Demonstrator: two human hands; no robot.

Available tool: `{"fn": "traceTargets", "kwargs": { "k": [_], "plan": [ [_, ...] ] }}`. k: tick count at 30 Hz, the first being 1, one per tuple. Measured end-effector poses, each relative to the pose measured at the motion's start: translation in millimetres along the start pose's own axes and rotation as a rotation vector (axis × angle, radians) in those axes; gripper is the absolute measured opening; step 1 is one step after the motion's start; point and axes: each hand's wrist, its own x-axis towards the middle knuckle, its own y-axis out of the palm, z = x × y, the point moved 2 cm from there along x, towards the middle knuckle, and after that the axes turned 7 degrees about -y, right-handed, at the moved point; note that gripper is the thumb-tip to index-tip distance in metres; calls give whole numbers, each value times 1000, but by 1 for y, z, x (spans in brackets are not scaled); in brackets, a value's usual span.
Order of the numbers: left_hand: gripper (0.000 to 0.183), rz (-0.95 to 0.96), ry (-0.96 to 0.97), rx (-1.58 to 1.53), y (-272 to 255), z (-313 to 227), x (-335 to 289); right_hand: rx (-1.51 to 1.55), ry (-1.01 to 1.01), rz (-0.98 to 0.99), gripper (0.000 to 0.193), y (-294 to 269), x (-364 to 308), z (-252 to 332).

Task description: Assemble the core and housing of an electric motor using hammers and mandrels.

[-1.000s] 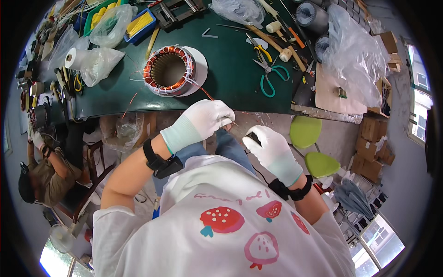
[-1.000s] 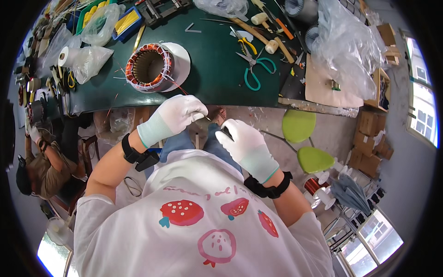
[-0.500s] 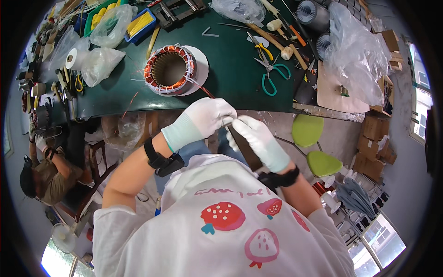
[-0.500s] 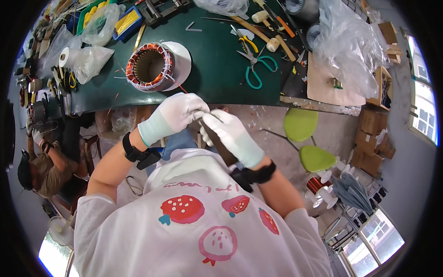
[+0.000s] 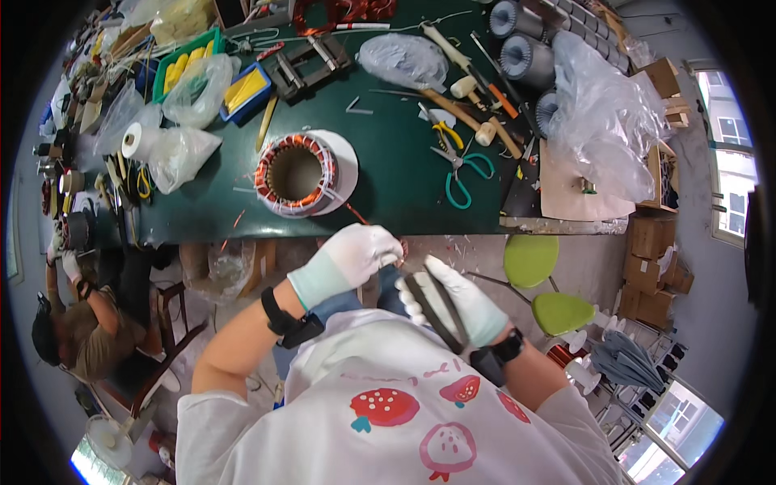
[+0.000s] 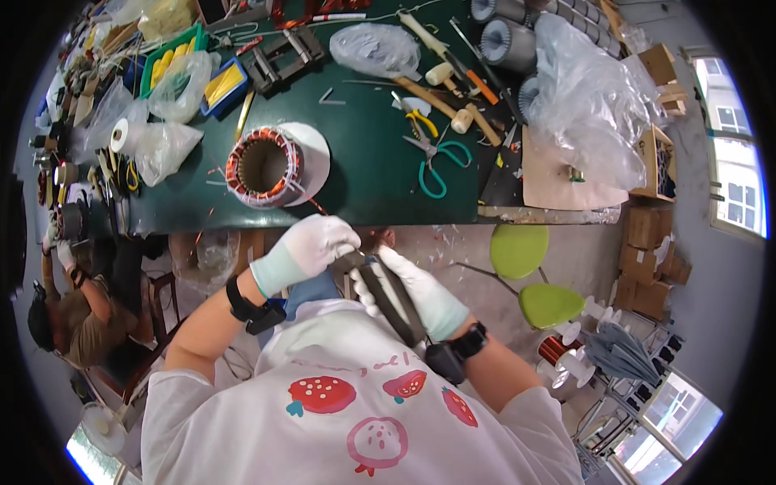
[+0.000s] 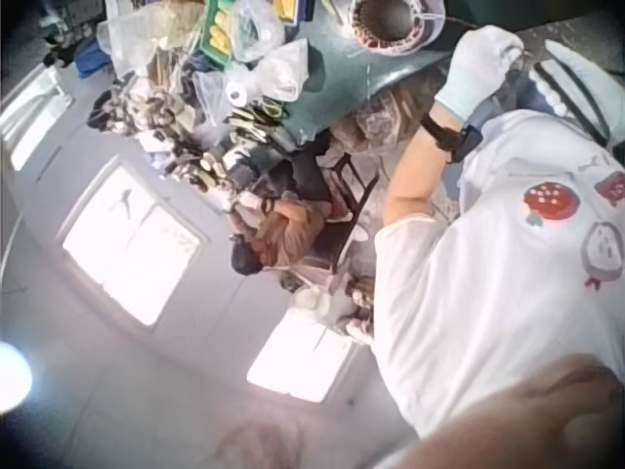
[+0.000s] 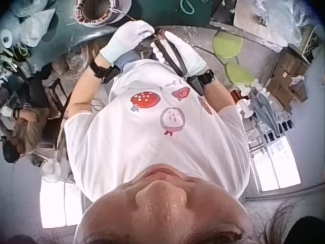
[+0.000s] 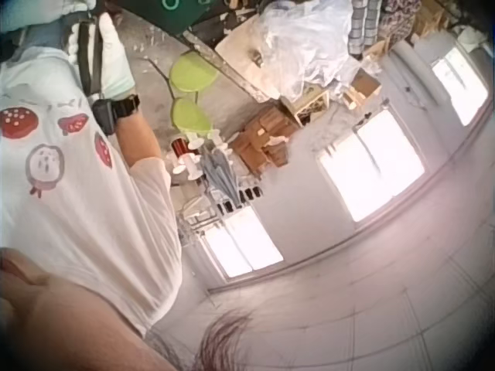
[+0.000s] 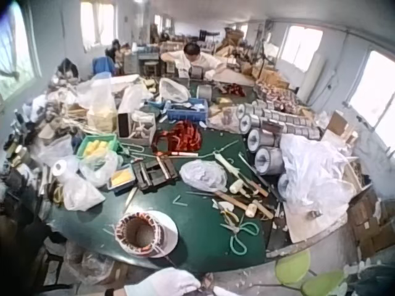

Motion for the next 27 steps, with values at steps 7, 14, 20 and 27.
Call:
{"fn": "traceTargets", "kwargs": {
  "k": [7, 14, 20, 27],
  "plan": [
    [11, 2, -6, 16, -1, -9, -5, -140, -67, 45, 43, -13, -3, -10],
    [12, -27, 33, 78, -1, -2, 2, -481, -264, -71, 33, 15, 15, 0],
    [11, 12, -10, 66, 1, 3, 6, -1613, -702, -251, 36, -4, 17, 6],
    [13, 6, -20, 44, -2, -3, 1, -1805, -618, -331, 36, -5, 11, 6]
  ]
}}
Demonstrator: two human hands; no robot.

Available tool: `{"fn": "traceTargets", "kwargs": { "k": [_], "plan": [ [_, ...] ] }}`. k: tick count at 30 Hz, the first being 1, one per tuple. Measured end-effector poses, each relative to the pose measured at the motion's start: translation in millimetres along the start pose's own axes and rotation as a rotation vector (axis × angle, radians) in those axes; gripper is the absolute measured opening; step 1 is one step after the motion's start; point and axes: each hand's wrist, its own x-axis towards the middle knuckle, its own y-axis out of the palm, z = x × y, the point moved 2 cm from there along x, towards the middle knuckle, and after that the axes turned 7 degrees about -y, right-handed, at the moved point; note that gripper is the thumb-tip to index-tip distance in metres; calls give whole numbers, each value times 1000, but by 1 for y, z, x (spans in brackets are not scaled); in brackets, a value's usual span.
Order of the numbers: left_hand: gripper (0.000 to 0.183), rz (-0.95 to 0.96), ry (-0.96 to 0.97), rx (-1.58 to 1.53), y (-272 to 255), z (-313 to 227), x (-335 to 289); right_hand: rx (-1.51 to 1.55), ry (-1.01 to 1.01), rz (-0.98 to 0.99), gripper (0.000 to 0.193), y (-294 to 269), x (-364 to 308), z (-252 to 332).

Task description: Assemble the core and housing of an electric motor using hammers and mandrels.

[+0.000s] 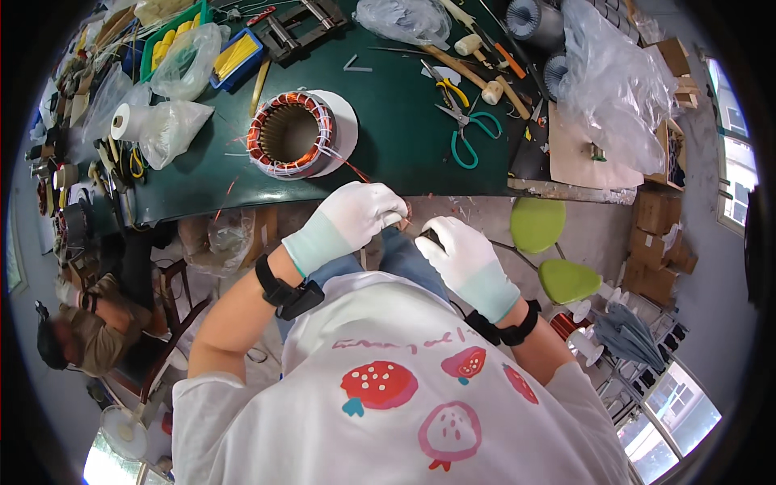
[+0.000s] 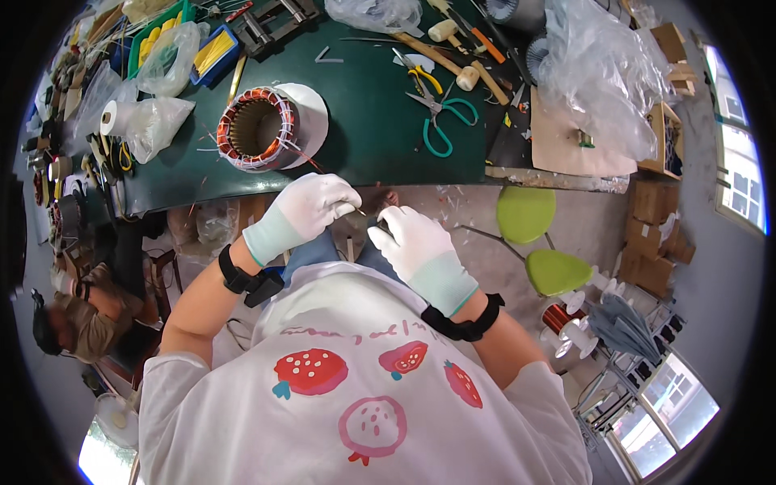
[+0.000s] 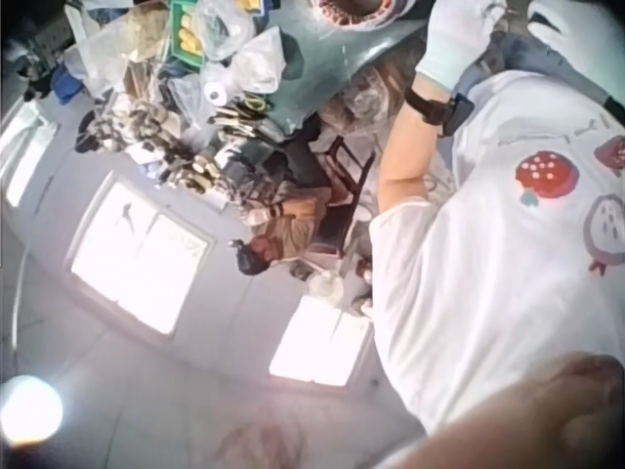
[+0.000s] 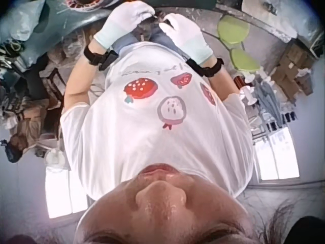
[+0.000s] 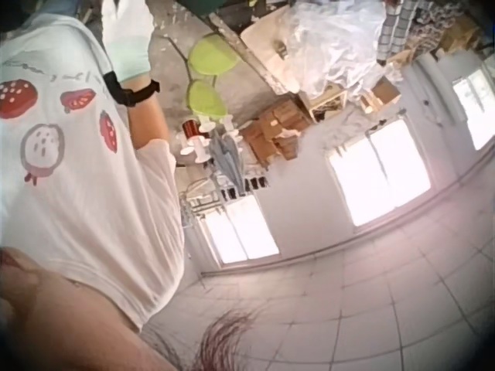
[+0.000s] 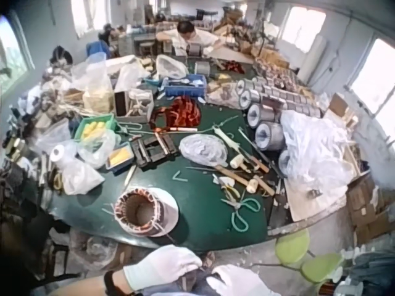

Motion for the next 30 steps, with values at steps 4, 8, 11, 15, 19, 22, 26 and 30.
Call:
{"fn": "traceTargets", "kwargs": {
  "k": [4, 8, 11, 15, 19, 22, 26, 30],
  "plan": [
    [12, -17, 25, 32, 3, 1, -1, 1, -1, -16, 33, 0, 19, 13],
    [9, 1, -9, 2, -1, 0, -3, 138, -72, 41, 25, -14, -6, 1],
    [9, -20, -8, 11, 2, 2, -2, 314, 266, 149, 23, -12, 1, 10],
    [9, -24, -35, 24, -1, 0, -2, 868, 259, 110, 32, 2, 16, 11],
    [13, 12, -125, 33, -11, -8, 0, 784, 333, 90, 26, -17, -24, -24],
    [17, -100, 2, -116, -59, -16, 39, 714, 399, -76, 23, -27, -30, -38],
    [30, -375, -440, -526, -143, 16, 82, 682, 332, -187, 22, -25, -25, -19],
    [30, -613, -361, -369, -151, 32, 31, 780, 347, -275, 26, 3, -46, -41]
  ]
}}
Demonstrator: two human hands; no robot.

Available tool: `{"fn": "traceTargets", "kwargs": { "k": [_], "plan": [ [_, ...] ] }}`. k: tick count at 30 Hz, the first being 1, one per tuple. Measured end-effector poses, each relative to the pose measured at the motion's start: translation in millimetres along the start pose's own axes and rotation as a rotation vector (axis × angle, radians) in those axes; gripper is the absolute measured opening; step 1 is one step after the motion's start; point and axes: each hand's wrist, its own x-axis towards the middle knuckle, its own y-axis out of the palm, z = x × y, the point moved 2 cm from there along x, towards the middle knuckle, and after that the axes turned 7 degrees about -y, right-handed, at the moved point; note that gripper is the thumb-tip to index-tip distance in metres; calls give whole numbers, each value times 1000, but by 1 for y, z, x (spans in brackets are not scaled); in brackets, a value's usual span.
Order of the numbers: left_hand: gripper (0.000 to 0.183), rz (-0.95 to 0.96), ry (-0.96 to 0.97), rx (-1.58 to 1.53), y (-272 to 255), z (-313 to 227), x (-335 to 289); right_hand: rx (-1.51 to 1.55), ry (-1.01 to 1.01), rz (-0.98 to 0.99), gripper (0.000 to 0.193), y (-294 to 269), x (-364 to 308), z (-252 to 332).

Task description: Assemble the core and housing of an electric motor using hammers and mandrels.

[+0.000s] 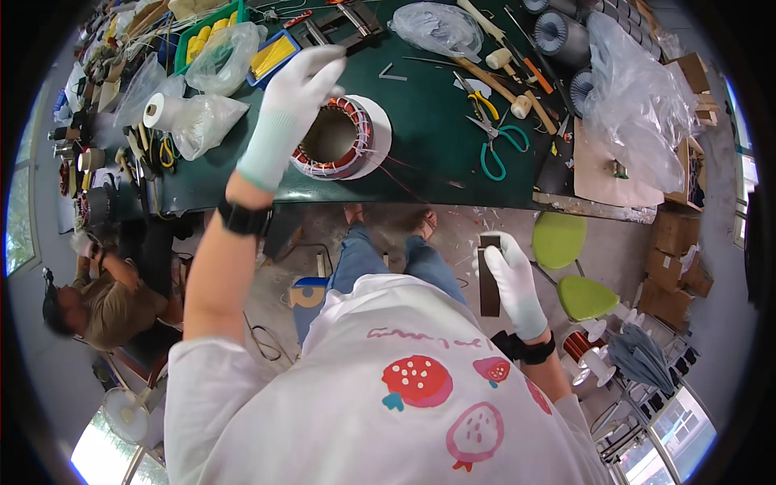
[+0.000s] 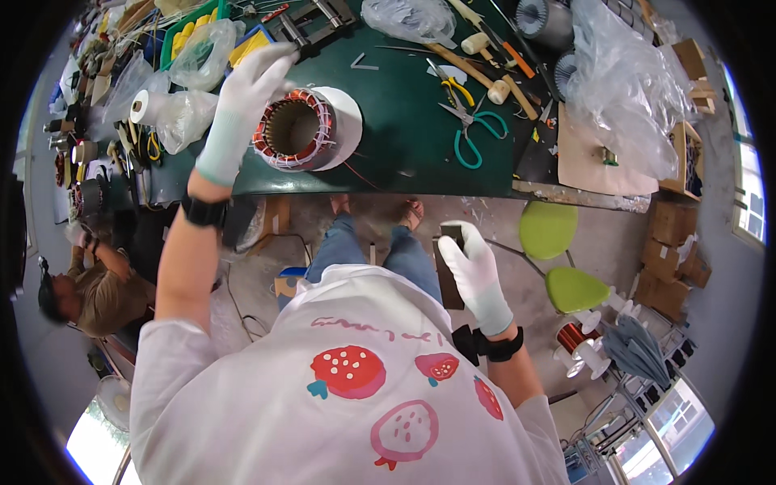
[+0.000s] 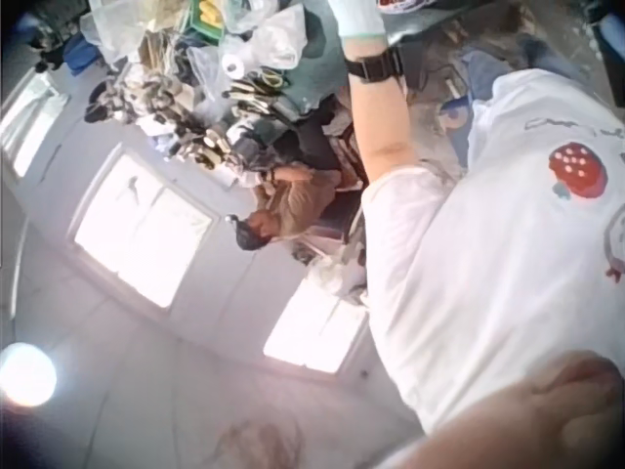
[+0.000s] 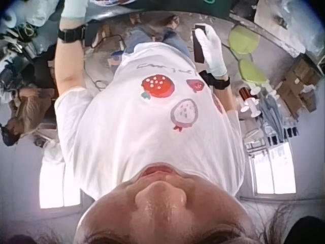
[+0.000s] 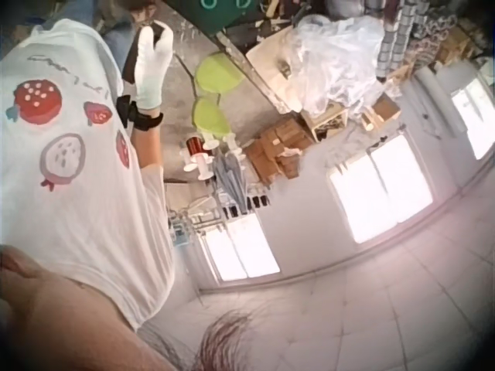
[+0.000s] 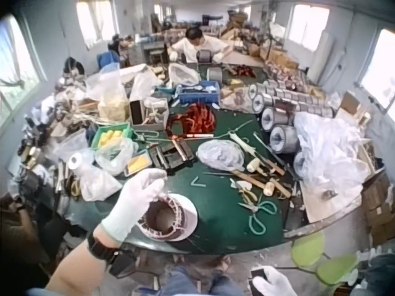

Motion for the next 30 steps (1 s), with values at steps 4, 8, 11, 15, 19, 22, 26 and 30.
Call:
{"fn": "traceTargets", "kwargs": {
  "k": [4, 8, 11, 15, 19, 22, 26, 30],
  "plan": [
    [19, -95, -35, 169, -9, 49, -60, -65, 66, -63, 28, -5, -13, -13],
    [15, 13, 326, 513, 31, 29, -79, -260, 26, -29, 35, 4, -10, 14],
    [20, 236, 480, 774, 48, 26, -69, -392, -52, 63, 49, 25, 5, 23],
    [18, 315, 531, 753, 41, 40, -81, -536, -288, 186, 53, 69, 19, 61],
    [16, 398, 608, 558, 39, 60, -88, -457, -154, 240, 55, 92, 38, 58],
    [16, 462, 579, 565, 42, 61, -95, -172, -83, 240, 36, 114, 52, 63],
    [14, 549, 482, 461, 46, 71, -107, -139, -65, 354, 26, 78, 37, 45],
    [12, 553, 512, 427, 52, 68, -107, -137, 11, 319, 27, 93, 35, 36]
  ]
}}
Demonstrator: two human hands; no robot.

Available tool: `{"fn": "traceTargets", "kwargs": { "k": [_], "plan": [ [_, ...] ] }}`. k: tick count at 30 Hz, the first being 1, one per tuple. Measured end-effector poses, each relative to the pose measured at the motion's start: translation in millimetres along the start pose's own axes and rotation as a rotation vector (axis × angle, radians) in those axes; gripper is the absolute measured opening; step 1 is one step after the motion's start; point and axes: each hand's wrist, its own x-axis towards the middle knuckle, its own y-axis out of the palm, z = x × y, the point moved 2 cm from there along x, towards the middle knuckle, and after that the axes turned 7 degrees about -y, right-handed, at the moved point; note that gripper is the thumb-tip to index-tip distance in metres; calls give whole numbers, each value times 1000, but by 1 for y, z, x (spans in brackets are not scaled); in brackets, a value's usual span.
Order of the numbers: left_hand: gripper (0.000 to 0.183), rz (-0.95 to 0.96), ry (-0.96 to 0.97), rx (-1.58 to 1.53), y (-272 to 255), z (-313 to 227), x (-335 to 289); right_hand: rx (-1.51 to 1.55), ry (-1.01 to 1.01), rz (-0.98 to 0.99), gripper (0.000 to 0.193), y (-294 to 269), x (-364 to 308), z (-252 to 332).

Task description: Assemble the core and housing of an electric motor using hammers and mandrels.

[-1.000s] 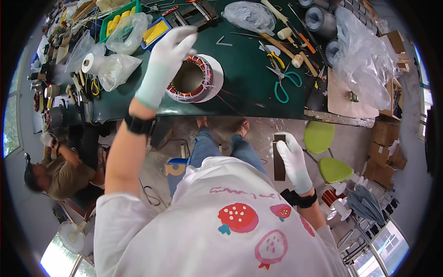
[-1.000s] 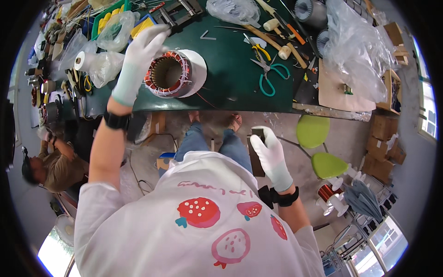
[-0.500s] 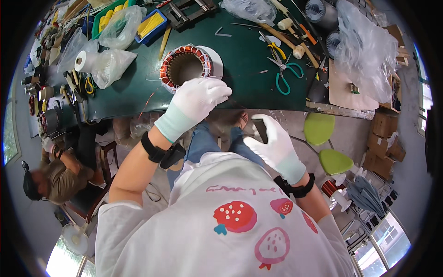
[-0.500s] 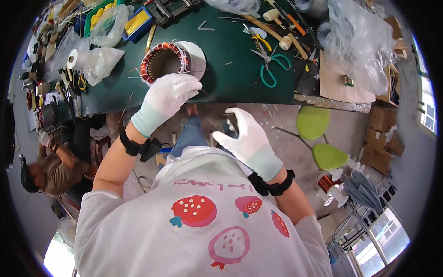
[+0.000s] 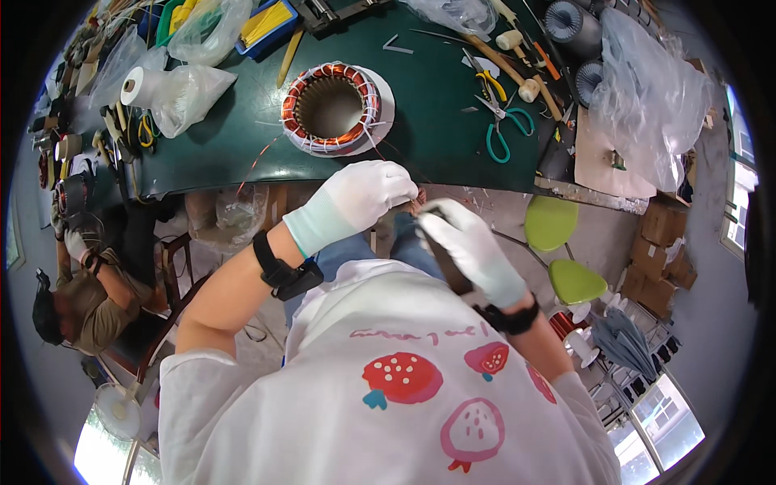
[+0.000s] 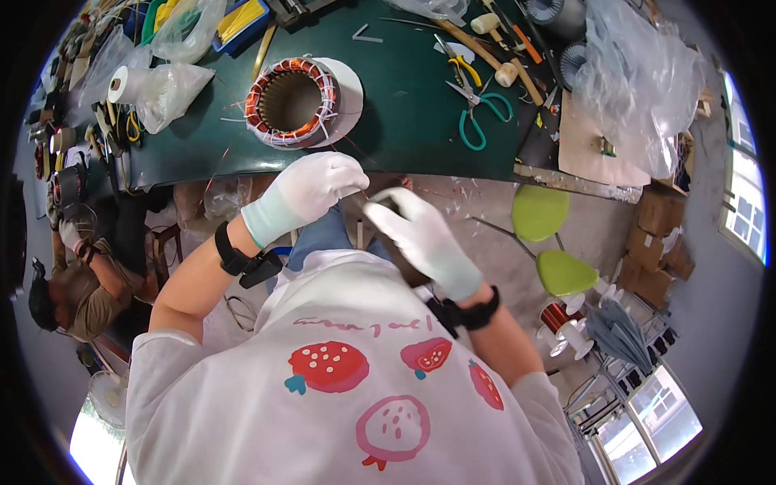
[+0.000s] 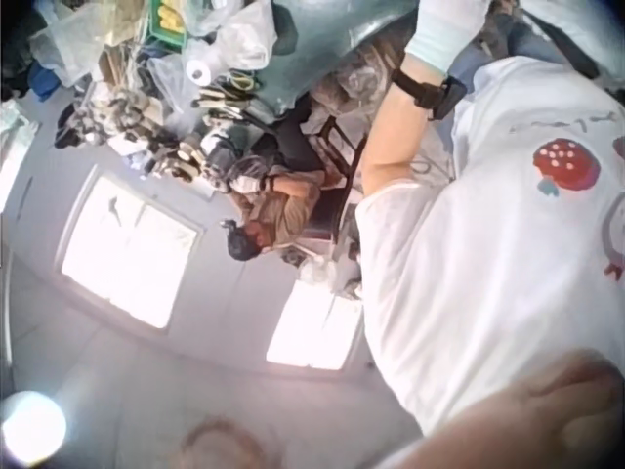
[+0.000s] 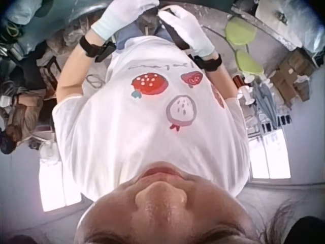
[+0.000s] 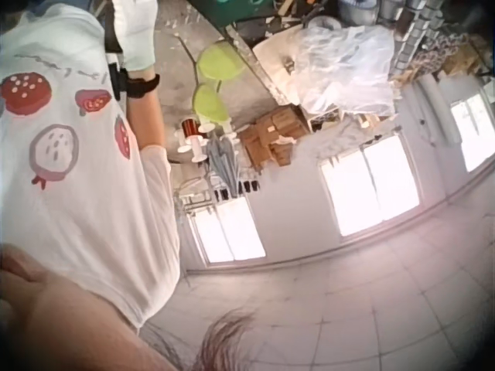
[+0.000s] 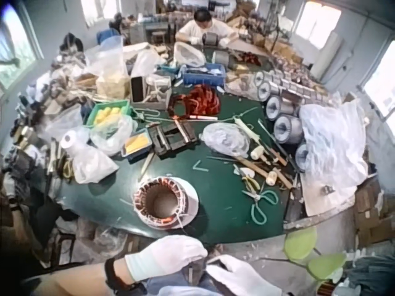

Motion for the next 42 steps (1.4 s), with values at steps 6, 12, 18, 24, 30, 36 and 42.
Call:
{"fn": "traceTargets", "kwargs": {
  "k": [6, 12, 18, 24, 30, 36, 42],
  "plan": [
    [10, 28, -50, -44, -3, 1, 3, 335, 233, 100, 25, -14, -17, 13],
    [11, 45, -53, -62, -2, -1, 14, 505, 125, 10, 23, 15, 8, 31],
    [12, 36, -56, -78, 0, 0, 10, 423, 70, 73, 25, 0, -9, 17],
    [10, 33, -110, -108, 0, 1, 9, 295, 112, 70, 26, -12, -15, -2],
    [11, -8, -55, -50, 1, 4, 15, 49, 7, -46, 29, 6, 14, 6],
    [12, 35, -101, -76, 2, 0, 11, -217, -46, -28, 28, -10, -2, 4],
    [11, 35, -104, -79, 1, 3, 10, -320, -239, 51, 24, -17, -8, 7]
  ]
}}
